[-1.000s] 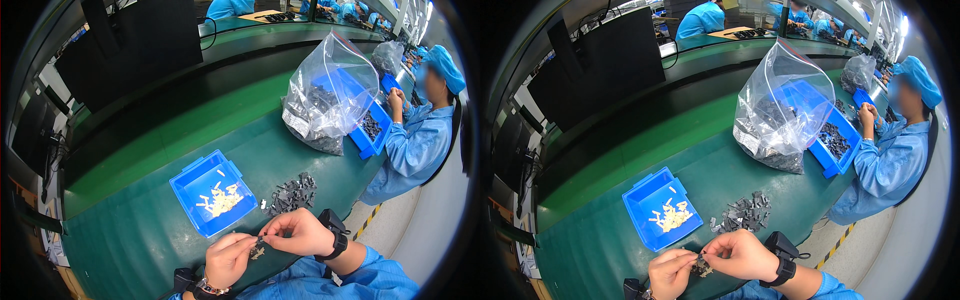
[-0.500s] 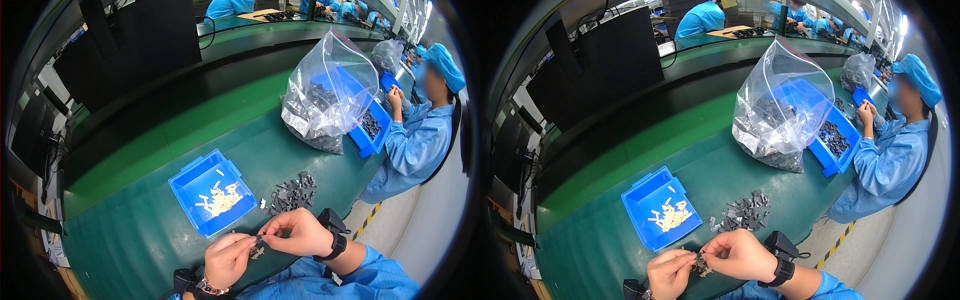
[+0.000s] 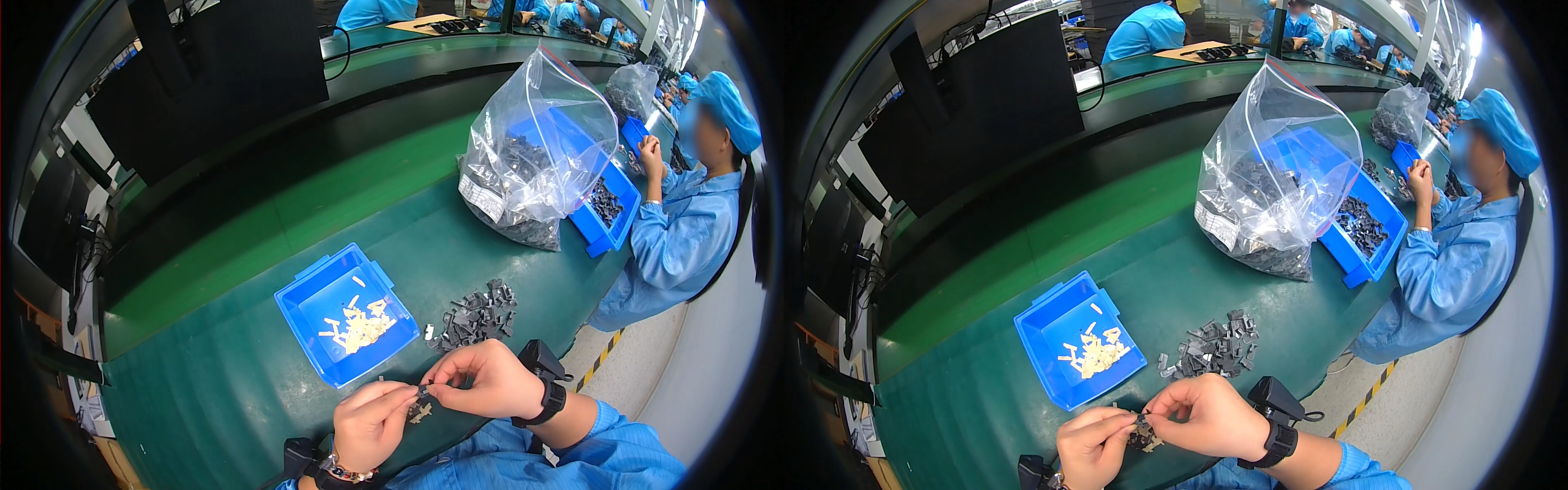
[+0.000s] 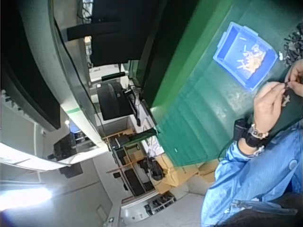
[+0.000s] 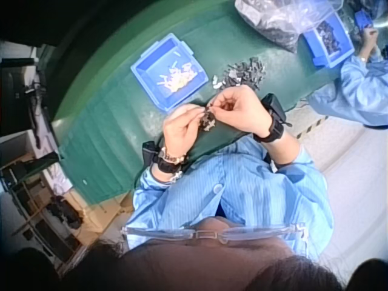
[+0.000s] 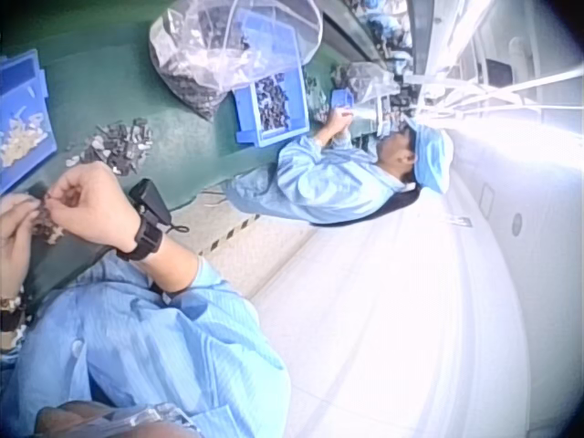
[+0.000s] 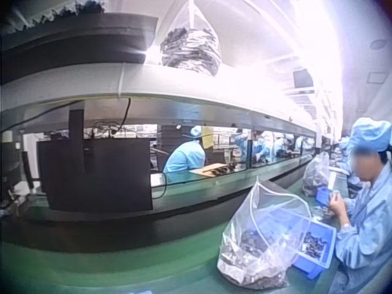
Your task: Assembling and sorting small white plastic clips and dark metal components into bins on a factory assembly line.
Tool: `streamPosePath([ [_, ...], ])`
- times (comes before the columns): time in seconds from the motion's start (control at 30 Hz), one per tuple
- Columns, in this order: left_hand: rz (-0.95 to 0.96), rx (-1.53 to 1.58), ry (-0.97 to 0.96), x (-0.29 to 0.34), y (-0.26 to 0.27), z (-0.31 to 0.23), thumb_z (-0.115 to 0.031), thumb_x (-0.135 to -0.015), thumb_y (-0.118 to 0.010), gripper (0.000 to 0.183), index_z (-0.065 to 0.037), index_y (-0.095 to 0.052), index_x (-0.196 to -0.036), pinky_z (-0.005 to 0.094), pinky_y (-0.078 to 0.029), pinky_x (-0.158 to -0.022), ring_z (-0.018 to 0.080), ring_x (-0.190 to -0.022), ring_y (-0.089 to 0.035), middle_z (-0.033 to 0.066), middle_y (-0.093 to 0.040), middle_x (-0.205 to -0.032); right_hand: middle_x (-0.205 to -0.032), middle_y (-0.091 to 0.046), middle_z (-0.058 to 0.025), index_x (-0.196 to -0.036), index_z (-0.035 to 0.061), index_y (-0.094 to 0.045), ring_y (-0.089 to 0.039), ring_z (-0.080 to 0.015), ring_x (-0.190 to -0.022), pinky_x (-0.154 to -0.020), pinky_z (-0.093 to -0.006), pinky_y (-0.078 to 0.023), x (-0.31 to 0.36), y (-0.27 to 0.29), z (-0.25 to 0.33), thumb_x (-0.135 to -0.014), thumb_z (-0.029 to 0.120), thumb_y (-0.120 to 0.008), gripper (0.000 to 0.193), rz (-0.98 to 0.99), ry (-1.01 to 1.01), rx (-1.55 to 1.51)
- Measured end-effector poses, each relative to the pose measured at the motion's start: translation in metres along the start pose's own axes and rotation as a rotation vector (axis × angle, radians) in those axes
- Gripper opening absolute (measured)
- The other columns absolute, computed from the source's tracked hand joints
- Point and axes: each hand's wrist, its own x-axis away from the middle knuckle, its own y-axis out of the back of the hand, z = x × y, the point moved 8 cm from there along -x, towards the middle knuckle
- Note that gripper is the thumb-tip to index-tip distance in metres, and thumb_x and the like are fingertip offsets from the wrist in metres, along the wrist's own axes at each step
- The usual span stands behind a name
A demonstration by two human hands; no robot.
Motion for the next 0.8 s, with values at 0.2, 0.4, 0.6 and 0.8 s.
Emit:
streamPosePath([
  [0.2,0.0,0.134,0.076,-0.002,-0.005,0.015,0.007,-0.08,-0.069,0.015,0.002,-0.072,-0.093,0.0254,-0.053,-0.059,0.0169,-0.069,-0.067,0.0126,-0.07,-0.088,-0.086,-0.072,-0.0034,-0.085,0.0006,-0.069,-0.062,-0.005,-0.073,-0.066,-0.0211,-0.049,-0.005,0.003,-0.008,-0.084,0.011,-0.072,0.011,0.0,-0.021,-0.13],
  [0.4,-0.042,0.07,0.05,-0.001,0.003,-0.012,0.008,-0.083,-0.061,0.011,0.006,-0.069,-0.091,0.0312,-0.051,-0.067,0.0248,-0.072,-0.065,0.0149,-0.067,-0.082,-0.084,-0.07,-0.0038,-0.088,0.002,-0.07,-0.063,-0.0096,-0.072,-0.066,-0.0242,-0.051,-0.004,-0.01,-0.023,-0.082,0.008,-0.074,0.01,0.028,-0.019,-0.22],
  [0.6,0.003,0.051,0.039,0.0,0.005,-0.015,0.009,-0.083,-0.058,0.012,0.006,-0.067,-0.089,0.0303,-0.05,-0.068,0.0234,-0.071,-0.065,0.0147,-0.067,-0.08,-0.096,-0.07,-0.0105,-0.084,-0.002,-0.065,-0.066,-0.0105,-0.091,-0.081,-0.0229,-0.053,-0.01,-0.016,-0.048,-0.088,0.004,-0.07,0.009,0.118,-0.023,-0.294],
  [0.8,-0.003,0.067,-0.028,-0.001,0.003,-0.023,0.009,-0.082,-0.059,0.011,0.007,-0.067,-0.09,0.0296,-0.051,-0.068,0.0225,-0.072,-0.065,0.0146,-0.068,-0.083,-0.095,-0.069,-0.0074,-0.094,0.0009,-0.059,-0.066,-0.01,-0.088,-0.079,-0.0224,-0.053,-0.007,-0.014,-0.049,-0.087,0.001,-0.07,0.013,0.114,0.045,-0.446],
])
